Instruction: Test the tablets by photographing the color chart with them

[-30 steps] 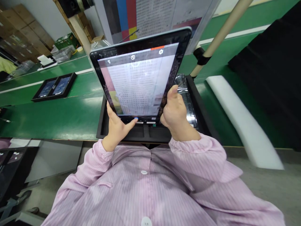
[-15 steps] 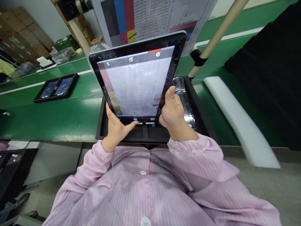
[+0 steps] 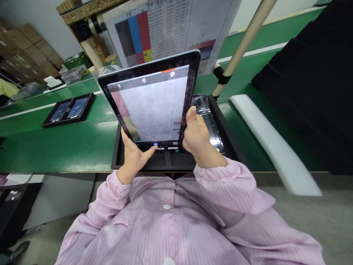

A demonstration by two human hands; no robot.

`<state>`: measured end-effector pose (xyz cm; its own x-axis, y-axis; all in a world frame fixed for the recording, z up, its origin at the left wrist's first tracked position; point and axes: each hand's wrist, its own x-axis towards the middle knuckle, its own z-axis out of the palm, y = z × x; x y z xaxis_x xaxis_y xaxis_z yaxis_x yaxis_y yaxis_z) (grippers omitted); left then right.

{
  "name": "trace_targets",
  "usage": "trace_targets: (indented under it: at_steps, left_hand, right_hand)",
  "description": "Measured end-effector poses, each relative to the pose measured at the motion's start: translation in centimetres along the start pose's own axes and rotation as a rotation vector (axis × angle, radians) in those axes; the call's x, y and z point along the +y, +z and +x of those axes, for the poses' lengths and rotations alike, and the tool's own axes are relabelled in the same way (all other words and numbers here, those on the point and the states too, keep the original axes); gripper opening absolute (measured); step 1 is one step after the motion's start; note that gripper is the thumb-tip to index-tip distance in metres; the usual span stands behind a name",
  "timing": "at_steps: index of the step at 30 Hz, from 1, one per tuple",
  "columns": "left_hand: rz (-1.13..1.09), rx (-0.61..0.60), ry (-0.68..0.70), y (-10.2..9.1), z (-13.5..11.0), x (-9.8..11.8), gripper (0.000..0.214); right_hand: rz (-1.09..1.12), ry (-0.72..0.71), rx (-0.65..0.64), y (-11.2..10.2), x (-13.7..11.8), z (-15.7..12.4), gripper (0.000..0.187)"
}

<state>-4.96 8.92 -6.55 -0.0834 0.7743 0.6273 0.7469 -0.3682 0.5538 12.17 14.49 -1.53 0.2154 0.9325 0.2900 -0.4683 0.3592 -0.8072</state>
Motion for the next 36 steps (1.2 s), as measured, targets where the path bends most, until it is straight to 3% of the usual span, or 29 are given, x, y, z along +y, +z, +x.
trace_targets:
  at_steps: [18,22,29,36]
  left_hand:
    - [0.030,0.017,-0.019,-0.06,-0.01,0.09,0.127]
    - [-0.010,0.009,0.000,-0.35,-0.07,0.13,0.113]
    - [-0.133,0.053,-0.139,-0.42,-0.03,0.48,0.069]
    - [-0.101,0.070,-0.133,-0.20,-0.12,0.42,0.076]
  right_hand:
    - [0.027,0.030,-0.029,-0.25,0.14,0.12,0.061]
    - [0.037,0.037,-0.038,-0.37,0.25,0.07,0.061]
    - [0.025,0.061,-0.043,-0.17,-0.05,-0.32,0.065]
    - [0.037,0.047,-0.040,0.01,-0.06,-0.30,0.065]
